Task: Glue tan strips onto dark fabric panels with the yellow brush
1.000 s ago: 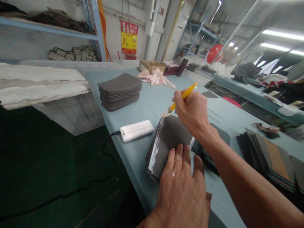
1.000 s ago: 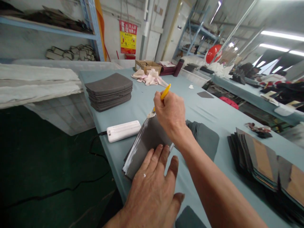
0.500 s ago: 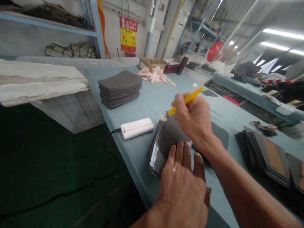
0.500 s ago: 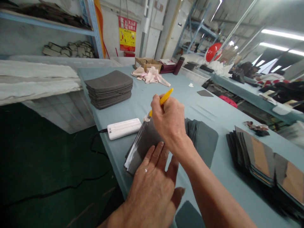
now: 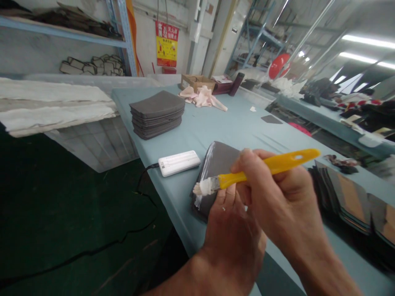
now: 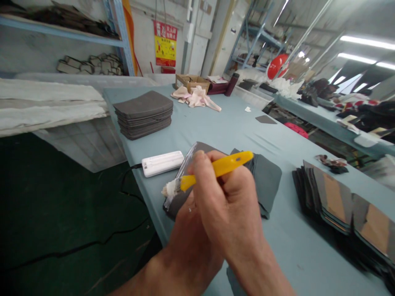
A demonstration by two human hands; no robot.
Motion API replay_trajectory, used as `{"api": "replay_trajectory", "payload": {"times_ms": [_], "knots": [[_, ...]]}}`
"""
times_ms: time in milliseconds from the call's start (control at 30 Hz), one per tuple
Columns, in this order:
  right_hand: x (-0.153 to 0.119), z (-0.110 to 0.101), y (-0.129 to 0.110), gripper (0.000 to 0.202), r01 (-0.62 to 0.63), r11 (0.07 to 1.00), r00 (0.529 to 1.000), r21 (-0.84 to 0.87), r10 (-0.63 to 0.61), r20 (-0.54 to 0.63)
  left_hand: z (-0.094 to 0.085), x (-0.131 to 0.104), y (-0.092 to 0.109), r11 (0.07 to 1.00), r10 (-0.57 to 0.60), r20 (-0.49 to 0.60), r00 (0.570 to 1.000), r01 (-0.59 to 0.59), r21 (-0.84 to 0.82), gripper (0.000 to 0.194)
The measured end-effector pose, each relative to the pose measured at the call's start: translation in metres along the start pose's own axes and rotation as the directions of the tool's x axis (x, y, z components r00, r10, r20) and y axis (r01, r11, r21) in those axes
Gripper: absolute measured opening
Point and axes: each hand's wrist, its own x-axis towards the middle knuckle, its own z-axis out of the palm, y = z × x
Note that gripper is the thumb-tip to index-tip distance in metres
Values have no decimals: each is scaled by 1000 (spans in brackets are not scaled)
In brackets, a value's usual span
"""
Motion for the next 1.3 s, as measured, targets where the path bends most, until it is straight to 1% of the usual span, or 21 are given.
{"api": "replay_trajectory", "payload": {"times_ms": [67,133,167,233,333,433,533,633,667,700,767,833,900,1000,1067,1100,1167,1233,1267,1300], "knots": [[4,-6,2,38,12,999,993,48,-6,-119,-3,-4,-2,999,17,56,998,-18,30,54],[16,-8,9,35,49,998,977,39,-40,-210,-6,-8,-5,996,57,94,994,-63,65,60],[23,-8,16,34,65,998,970,20,-59,-236,-7,-9,-6,994,76,102,992,-83,75,63],[40,-3,30,34,70,997,966,-25,-74,-249,-10,-10,-8,992,87,116,989,-96,80,68],[57,8,50,35,40,997,971,-73,-56,-234,-16,-8,-7,996,45,170,984,-58,75,74],[56,14,55,37,0,994,983,-107,-19,-181,-21,-5,-5,998,14,211,977,-26,52,75],[44,14,43,35,-41,994,995,-99,31,-92,-23,-4,-6,999,38,249,968,-43,14,68],[37,10,26,33,-98,995,995,0,98,15,-19,-4,-8,999,43,243,969,-49,19,68],[37,9,22,33,-96,994,995,49,95,25,-17,-5,-9,999,41,224,974,-47,24,68],[39,7,19,33,-78,992,997,96,78,11,-15,-5,-9,999,41,205,978,-47,24,68],[43,4,17,34,-22,987,997,159,34,-75,-14,-7,-10,999,47,196,980,-49,7,68],[45,-3,19,32,17,982,983,190,19,-185,-18,-8,-8,999,42,215,976,-36,-31,71],[43,-12,21,31,45,973,960,225,20,-278,-25,-7,-6,997,23,229,973,-4,-82,73],[32,-31,21,30,115,952,920,283,5,-393,-40,-3,-6,976,-9,240,971,61,-208,64],[20,-45,20,28,146,946,891,290,1,-454,-50,2,-11,927,-27,247,969,117,-358,58],[14,-51,20,28,155,945,875,288,5,-485,-54,5,-15,882,-41,245,969,151,-447,55],[0,-61,20,29,157,945,845,286,21,-534,-62,10,-25,765,-94,236,967,222,-605,50],[-13,-69,22,30,162,942,822,293,35,-568,-70,15,-35,672,-159,223,962,271,-689,45],[-20,-72,23,31,164,941,815,297,41,-579,-74,17,-39,662,-172,207,963,269,-699,43],[-28,-74,23,30,165,940,807,299,46,-589,-78,18,-43,685,-167,181,969,246,-686,42]]}}
